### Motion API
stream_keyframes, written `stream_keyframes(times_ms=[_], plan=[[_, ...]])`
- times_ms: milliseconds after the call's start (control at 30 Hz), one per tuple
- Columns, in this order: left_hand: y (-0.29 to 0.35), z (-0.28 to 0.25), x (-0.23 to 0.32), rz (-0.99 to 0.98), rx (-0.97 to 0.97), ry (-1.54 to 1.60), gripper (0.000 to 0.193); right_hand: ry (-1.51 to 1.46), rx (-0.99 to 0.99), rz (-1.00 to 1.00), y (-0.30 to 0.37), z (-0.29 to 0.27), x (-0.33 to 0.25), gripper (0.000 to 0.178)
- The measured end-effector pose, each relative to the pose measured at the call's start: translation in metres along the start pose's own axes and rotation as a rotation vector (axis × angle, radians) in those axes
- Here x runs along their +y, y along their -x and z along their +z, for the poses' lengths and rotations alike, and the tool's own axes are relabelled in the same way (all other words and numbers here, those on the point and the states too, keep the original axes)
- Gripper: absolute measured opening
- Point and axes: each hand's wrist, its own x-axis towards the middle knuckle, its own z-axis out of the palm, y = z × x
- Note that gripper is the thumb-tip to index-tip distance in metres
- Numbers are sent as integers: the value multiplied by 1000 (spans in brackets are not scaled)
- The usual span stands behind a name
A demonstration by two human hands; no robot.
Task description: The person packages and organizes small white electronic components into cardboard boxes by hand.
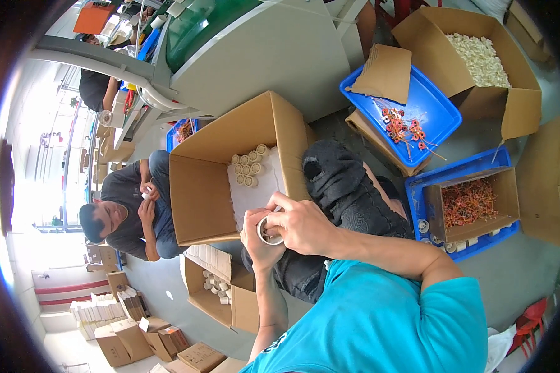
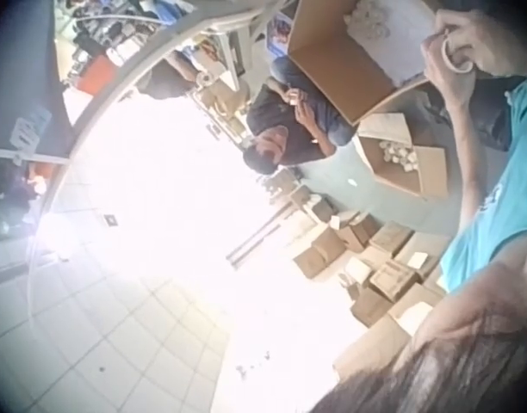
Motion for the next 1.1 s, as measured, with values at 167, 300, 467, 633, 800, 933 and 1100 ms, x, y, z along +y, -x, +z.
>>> stream_keyframes(times_ms=[167, 300, 467, 633, 800, 933, 1100], plan=[[-1, -2, 4, -18, -9, -77, 47, -65, 17, 11, -2, 3, 4, 17], [4, 4, 0, -22, 13, -56, 47, -221, 47, 57, -1, 4, 12, 17], [4, 7, 4, 2, 44, -117, 48, -258, 72, 115, 1, 4, 7, 16], [8, 13, 6, -10, 129, -103, 45, -215, 99, 90, 3, 10, 6, 12], [18, 24, -2, -48, 224, -119, 44, -178, 81, 109, 3, 11, 7, 10], [20, 31, -2, -81, 259, -96, 43, -165, 71, 114, 2, 11, 11, 8], [19, 34, -7, -114, 242, -82, 47, -128, 38, 139, -4, 6, 13, 5]])
